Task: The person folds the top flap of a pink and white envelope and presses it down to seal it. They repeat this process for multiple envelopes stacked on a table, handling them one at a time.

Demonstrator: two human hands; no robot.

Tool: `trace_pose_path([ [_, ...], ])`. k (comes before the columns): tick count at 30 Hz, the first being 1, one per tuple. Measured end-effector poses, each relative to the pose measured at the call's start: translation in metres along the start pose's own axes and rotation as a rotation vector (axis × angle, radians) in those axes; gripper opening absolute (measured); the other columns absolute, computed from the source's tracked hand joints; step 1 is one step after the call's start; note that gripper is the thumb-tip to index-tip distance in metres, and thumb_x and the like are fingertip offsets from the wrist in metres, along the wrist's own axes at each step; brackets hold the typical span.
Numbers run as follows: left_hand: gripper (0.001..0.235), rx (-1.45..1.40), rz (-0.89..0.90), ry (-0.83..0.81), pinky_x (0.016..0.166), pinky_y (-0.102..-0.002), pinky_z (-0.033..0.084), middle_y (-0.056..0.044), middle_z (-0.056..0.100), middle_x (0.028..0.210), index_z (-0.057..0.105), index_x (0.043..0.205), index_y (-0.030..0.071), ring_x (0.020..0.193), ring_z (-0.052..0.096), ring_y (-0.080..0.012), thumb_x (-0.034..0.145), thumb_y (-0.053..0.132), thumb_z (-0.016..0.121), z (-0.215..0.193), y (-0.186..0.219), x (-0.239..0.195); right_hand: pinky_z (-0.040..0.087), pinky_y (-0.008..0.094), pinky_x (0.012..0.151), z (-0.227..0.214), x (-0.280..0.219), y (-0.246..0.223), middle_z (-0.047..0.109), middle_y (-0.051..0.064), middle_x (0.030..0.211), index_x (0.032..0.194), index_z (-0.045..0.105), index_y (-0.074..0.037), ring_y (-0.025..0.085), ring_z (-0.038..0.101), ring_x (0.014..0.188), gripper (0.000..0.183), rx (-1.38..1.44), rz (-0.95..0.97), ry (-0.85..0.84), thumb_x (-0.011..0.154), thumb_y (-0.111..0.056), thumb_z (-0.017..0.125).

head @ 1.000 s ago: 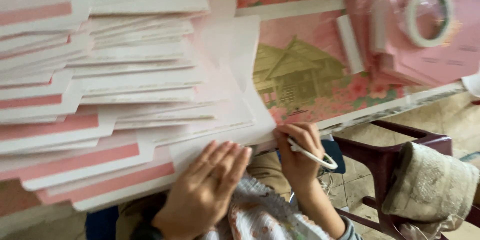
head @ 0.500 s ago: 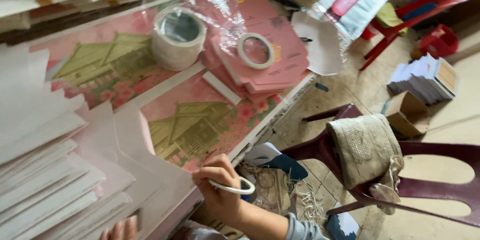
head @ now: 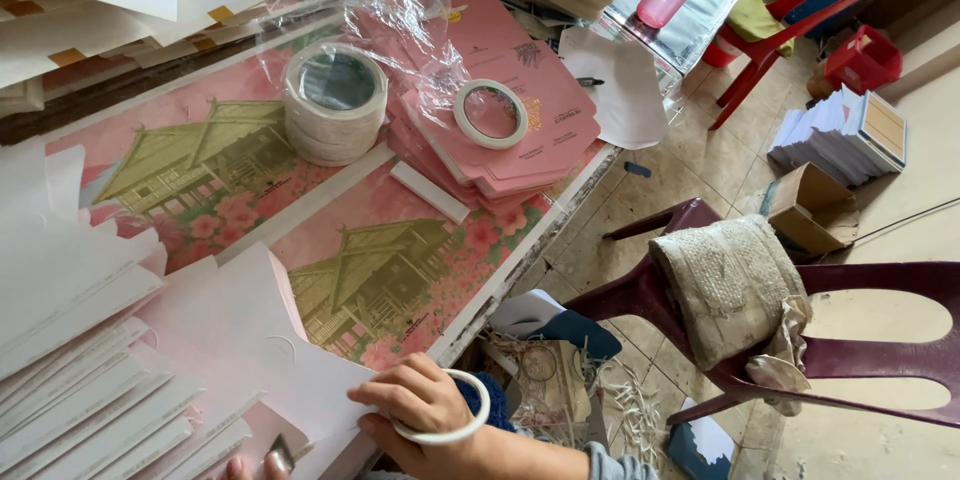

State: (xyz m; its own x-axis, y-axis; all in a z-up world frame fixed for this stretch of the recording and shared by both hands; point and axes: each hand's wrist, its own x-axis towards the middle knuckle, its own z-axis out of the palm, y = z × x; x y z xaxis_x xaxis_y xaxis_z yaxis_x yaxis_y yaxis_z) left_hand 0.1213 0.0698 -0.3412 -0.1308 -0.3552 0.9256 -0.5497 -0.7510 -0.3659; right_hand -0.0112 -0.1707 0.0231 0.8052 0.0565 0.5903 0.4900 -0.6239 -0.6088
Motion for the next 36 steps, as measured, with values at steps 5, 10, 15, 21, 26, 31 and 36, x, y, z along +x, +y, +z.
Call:
trace_pose_path([
  [5,0.077,-0.042,-0.296,-0.455,0.069,-0.053,0.052,-0.024,0.058,0.106,0.065,0.122,0.034,0.085,0.054,-0.0383,0.085,0.074,0.011,-0.069,0.003,0.282,0.045,0.041,0.065,0.021,-0.038,0.006,0.061,0.018,0.089,0.108,0.062,0.01,0.031,0.052,0.071,0.033,0.229,-0.462,-0.16,0.105,-0.004,0.032],
  [10,0.044,-0.408,-0.52,-0.915,0.1,-0.044,0.046,-0.016,0.057,0.121,0.051,0.13,0.012,0.111,0.057,-0.0288,0.088,0.026,0.057,-0.133,-0.057,0.347,0.037,0.034,0.055,0.012,-0.031,-0.012,0.054,0.002,0.065,0.097,0.06,-0.008,0.019,0.049,0.054,0.018,0.172,0.08,-0.253,0.096,-0.019,0.045],
  [15,0.044,-0.58,-0.708,-0.844,0.105,-0.041,0.049,-0.017,0.065,0.12,0.04,0.135,-0.002,0.109,0.068,-0.0247,0.095,0.005,0.057,-0.178,-0.067,0.319,0.057,0.021,0.059,0.037,-0.018,-0.031,0.06,0.006,0.073,0.116,0.059,0.0,0.012,0.059,0.061,0.025,0.255,0.413,-0.104,0.094,-0.009,0.052],
  [21,0.038,-0.693,-0.568,-0.871,0.106,-0.039,0.047,-0.014,0.064,0.121,0.046,0.13,-0.002,0.118,0.059,-0.0243,0.093,-0.006,0.051,-0.189,-0.076,0.317,0.038,0.027,0.057,0.053,-0.006,-0.04,0.059,0.007,0.069,0.112,0.059,0.004,0.018,0.046,0.058,0.022,0.103,0.154,-0.126,0.095,-0.005,0.051],
  [26,0.041,-0.628,-0.413,-0.987,0.102,-0.048,0.037,-0.001,0.06,0.134,0.04,0.139,0.012,0.125,0.054,-0.0218,0.099,0.015,0.039,-0.165,-0.07,0.336,0.049,0.031,0.064,0.05,-0.007,-0.031,0.068,0.012,0.086,0.119,0.055,0.007,0.021,0.056,0.063,0.028,-0.042,0.024,-0.137,0.094,-0.007,0.056],
  [31,0.036,-0.597,-0.486,-0.959,0.106,-0.046,0.036,-0.001,0.071,0.101,0.045,0.134,0.008,0.123,0.054,-0.021,0.099,0.015,0.049,-0.165,-0.067,0.333,0.048,0.035,0.084,0.01,-0.031,0.018,0.064,0.011,0.092,0.109,0.057,0.0,0.024,0.06,0.088,0.019,-0.16,0.255,0.067,0.093,-0.009,0.063],
  [36,0.032,-0.453,-0.375,-0.881,0.098,-0.041,0.045,-0.004,0.074,0.103,0.057,0.123,0.009,0.113,0.061,-0.0181,0.092,0.01,0.067,-0.159,-0.055,0.33,0.048,0.033,0.072,0.008,-0.036,0.043,0.063,0.012,0.09,0.101,0.058,0.001,0.023,0.056,0.076,0.013,-0.252,0.199,0.108,0.094,-0.007,0.063],
])
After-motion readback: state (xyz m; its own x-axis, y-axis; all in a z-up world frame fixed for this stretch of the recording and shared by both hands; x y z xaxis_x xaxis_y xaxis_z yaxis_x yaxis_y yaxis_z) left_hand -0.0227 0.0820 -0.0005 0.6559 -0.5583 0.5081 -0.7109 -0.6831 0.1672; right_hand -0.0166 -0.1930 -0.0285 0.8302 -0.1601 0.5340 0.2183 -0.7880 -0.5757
